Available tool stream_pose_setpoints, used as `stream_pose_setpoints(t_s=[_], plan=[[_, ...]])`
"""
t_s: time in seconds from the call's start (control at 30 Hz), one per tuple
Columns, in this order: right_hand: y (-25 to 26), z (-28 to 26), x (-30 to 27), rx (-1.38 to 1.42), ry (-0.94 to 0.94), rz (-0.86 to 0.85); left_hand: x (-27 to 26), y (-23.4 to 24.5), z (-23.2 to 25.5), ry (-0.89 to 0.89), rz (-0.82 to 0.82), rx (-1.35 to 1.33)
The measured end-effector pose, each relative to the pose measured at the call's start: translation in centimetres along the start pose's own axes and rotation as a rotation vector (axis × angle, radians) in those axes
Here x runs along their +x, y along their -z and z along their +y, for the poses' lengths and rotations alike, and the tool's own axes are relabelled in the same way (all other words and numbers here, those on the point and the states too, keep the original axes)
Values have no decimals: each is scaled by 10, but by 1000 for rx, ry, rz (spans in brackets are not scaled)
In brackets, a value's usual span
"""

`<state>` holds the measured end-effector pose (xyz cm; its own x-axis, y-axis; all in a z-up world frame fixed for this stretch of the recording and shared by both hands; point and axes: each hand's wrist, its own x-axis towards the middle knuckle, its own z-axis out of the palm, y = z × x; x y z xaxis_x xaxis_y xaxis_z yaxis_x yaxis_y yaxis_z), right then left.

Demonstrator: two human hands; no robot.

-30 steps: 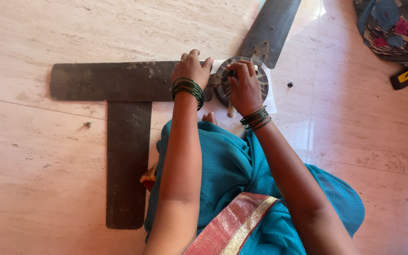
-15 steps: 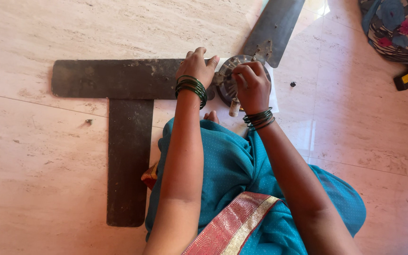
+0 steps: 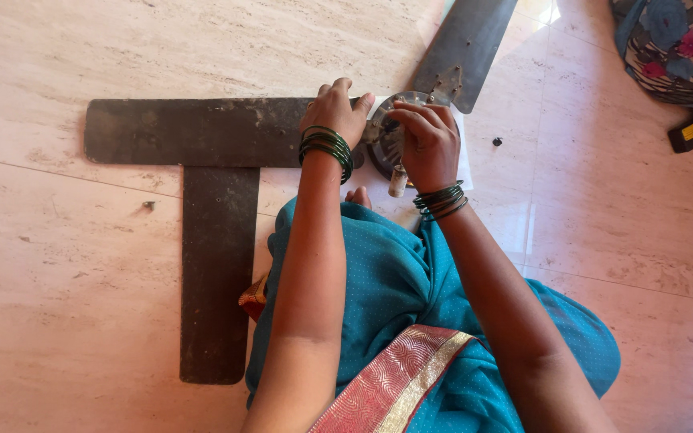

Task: The person sits on the floor and uses a screwdriver to remove the blades from a ceiling fan motor. They unscrew each blade one by one and place them on the floor beside them.

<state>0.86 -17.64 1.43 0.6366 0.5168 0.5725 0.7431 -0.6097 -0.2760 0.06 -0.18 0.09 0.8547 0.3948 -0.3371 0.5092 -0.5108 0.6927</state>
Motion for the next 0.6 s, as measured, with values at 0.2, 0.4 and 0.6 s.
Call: stream_pose_setpoints(t_s=[0.2, 0.4, 0.6], plan=[[1, 3, 2, 129, -74, -17, -1, 0, 1, -7, 13, 6], [-1, 1, 1, 187, -58, -38, -1, 0, 1, -1, 9, -1], [0, -4, 2, 146, -169, -89, 0, -2, 1, -3, 7, 9]])
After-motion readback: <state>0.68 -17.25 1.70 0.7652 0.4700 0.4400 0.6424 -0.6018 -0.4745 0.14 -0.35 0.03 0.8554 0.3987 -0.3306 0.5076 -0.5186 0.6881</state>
